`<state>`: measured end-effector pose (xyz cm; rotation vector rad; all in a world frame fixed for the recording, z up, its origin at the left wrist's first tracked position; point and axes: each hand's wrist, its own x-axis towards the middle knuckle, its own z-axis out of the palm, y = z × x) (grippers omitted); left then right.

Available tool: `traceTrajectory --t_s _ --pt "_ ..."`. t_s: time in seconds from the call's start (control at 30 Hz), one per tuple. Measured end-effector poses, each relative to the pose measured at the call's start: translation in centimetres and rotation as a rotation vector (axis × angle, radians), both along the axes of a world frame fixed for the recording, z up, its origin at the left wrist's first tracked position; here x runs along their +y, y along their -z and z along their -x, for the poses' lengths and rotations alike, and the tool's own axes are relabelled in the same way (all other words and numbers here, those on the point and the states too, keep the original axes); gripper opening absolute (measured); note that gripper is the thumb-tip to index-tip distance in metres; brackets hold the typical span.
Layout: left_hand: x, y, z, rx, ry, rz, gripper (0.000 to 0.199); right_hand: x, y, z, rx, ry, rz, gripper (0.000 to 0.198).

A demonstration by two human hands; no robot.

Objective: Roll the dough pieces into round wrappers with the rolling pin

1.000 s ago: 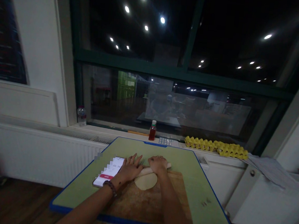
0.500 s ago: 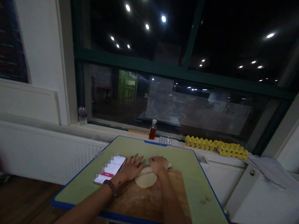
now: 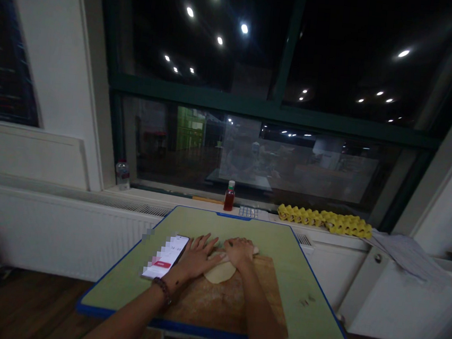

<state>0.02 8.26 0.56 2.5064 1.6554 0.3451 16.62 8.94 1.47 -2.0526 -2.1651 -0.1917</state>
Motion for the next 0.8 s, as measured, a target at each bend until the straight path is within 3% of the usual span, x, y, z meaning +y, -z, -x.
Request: traceTrajectory --t_s 0.23,0.47,0.8 --pt "0.0 0.5 1.0 -0.026 0.212 -0.132 0.103 0.3 0.3 0.0 0.01 0.014 -0.017 0.039" --pt "0.5 0.3 1.2 -0.047 0.325 -0.139 0.084 0.1 0.5 -0.1 0.018 0.029 -0.002 0.04" --pt "1.0 -0.1 1.5 -0.034 0.365 -0.098 0.075 0.2 0.6 -0.1 0.025 0.036 0.029 0.043"
